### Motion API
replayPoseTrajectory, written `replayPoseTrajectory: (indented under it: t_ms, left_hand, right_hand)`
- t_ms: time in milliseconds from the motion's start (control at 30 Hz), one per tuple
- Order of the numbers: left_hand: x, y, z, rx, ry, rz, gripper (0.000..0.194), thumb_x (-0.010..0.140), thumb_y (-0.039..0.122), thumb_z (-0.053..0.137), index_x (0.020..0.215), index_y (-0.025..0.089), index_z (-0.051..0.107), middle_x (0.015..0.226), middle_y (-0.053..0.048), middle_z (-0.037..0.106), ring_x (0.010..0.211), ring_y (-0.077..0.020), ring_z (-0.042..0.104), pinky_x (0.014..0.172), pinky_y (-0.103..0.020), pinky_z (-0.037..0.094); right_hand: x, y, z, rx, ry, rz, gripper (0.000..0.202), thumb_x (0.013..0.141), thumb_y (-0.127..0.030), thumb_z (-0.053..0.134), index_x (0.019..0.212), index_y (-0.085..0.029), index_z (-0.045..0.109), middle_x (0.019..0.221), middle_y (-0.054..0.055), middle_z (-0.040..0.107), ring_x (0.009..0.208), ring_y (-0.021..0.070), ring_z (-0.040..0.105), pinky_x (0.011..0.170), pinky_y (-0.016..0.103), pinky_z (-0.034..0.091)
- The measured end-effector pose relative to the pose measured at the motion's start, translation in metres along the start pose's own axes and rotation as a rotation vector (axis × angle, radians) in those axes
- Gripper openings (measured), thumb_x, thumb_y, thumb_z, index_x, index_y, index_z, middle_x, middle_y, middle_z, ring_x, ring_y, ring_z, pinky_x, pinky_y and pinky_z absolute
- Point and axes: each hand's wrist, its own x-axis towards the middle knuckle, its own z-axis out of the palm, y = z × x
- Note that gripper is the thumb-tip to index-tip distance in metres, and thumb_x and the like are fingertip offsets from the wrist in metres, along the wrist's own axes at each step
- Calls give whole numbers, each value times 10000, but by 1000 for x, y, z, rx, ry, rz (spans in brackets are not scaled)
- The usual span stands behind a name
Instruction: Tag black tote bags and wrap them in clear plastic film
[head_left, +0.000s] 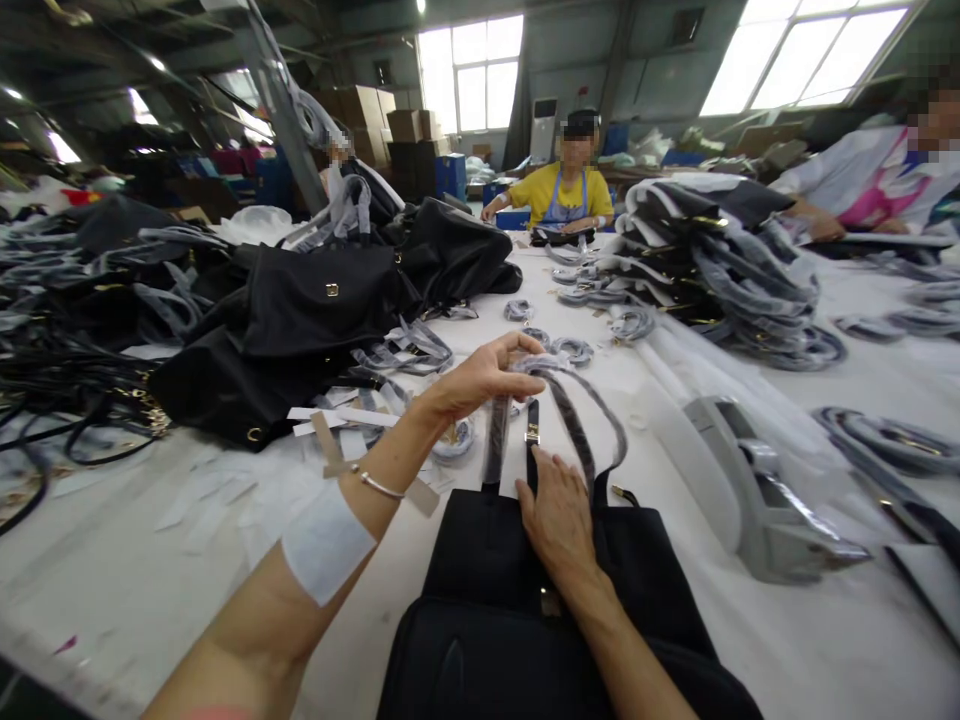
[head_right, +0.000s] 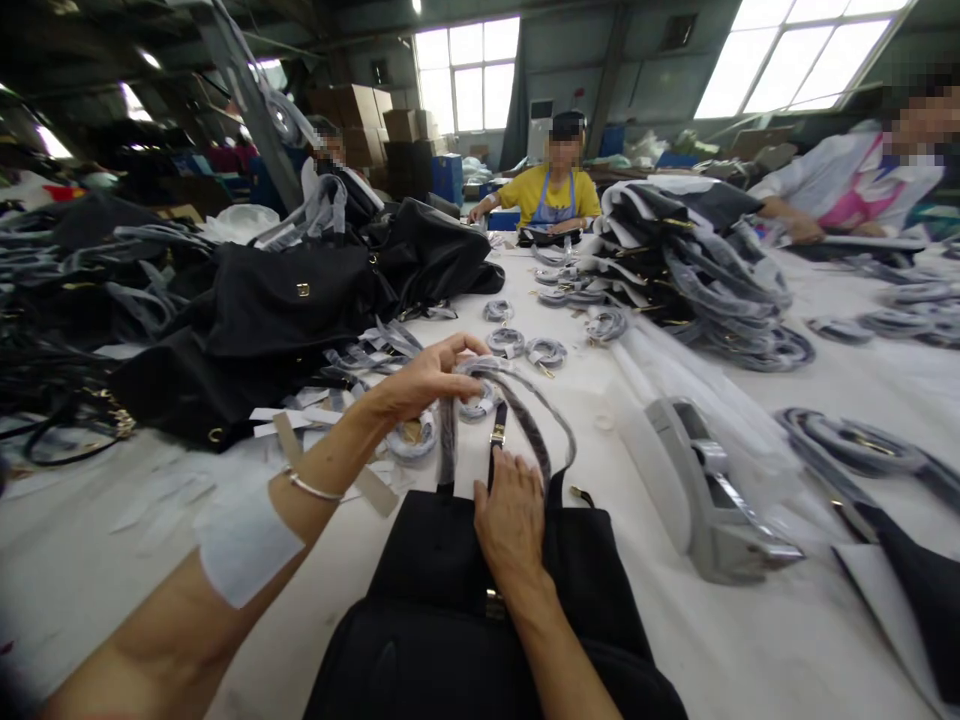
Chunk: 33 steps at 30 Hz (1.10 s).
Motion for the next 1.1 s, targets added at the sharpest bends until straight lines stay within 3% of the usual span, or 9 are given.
replayPoseTrajectory:
  t_ms: [133, 233, 300, 400, 467, 600, 733, 933, 1100]
  left_hand:
    - [34, -12, -12, 909, 75, -132, 272, 839, 260, 585, 1088, 159, 542, 956, -54, 639, 900, -200, 616, 828, -332, 459]
    - [39, -36, -8, 1165, 148, -263, 384, 778, 206, 678, 1126, 129, 531, 1096, -156, 627, 1085, -304, 570, 956, -464, 391]
    - [31, -46, 4, 1189, 141, -224, 453, 773, 206, 695, 1181, 154, 506, 1253, -169, 560, 1230, -307, 476, 1040, -464, 323]
    - [7, -50, 31, 1179, 147, -119, 282, 923, 276, 493, 1194, 199, 504, 1315, -124, 526, 1281, -249, 436, 1069, -397, 312]
    - [-11, -52, 50, 1101, 106, -199, 261, 962, 298, 378, 1114, 181, 556, 1195, -136, 602, 1159, -256, 547, 990, -390, 399]
    - [-30, -67, 76, 970, 12, -440, 220, 877, 295, 521, 975, 129, 627, 999, -187, 677, 974, -312, 649, 851, -415, 489]
    - [-20, -87, 81, 845, 59, -516, 341, 785, 360, 632, 1027, 121, 618, 1024, -184, 678, 997, -324, 649, 822, -397, 514]
    - [-8, -102, 73, 577, 26, -592, 652, 789, 367, 636, 1328, 111, 373, 861, -33, 692, 654, -148, 667, 545, -223, 513]
    - [-7, -105, 79, 632, 101, -604, 524, 716, 329, 713, 1154, 129, 506, 988, -115, 684, 867, -230, 678, 714, -307, 533]
  right_hand:
    - [-1, 3, 2, 5, 8, -25, 481, 846, -230, 523, 1313, -123, 495, 1259, 169, 600, 1215, 342, 498, 1049, 503, 332]
    - [-1, 4, 1, 30, 4, -13, 507, 831, -222, 534, 1328, -138, 480, 1260, 163, 594, 1221, 338, 484, 1015, 485, 372]
    - [-1, 4, 0, 48, -19, 7, 520, 824, -217, 544, 1332, -131, 476, 1276, 168, 582, 1239, 337, 469, 1024, 485, 366]
    - [-1, 3, 1, 89, -35, 26, 532, 813, -199, 547, 1337, -141, 477, 1304, 154, 569, 1275, 331, 441, 1055, 493, 338]
    - [0, 3, 1, 124, -24, 49, 529, 811, -183, 526, 1337, -150, 480, 1306, 145, 571, 1280, 328, 440, 1054, 505, 345]
    - [5, 6, 0, 265, -27, 126, 519, 804, -165, 478, 1323, -147, 495, 1288, 148, 583, 1251, 297, 486, 1063, 506, 361]
    - [12, 9, -7, 570, -48, 265, 512, 801, -208, 479, 1312, -172, 493, 1302, 125, 578, 1213, 272, 534, 1067, 489, 380]
    - [16, 15, -6, 1008, -50, 415, 524, 822, -288, 531, 1320, -146, 452, 1233, 163, 622, 988, 240, 669, 888, 425, 528]
    - [18, 18, 1, 1026, 76, 489, 487, 793, -292, 544, 1251, -139, 484, 1261, 180, 589, 1152, 245, 590, 996, 439, 465]
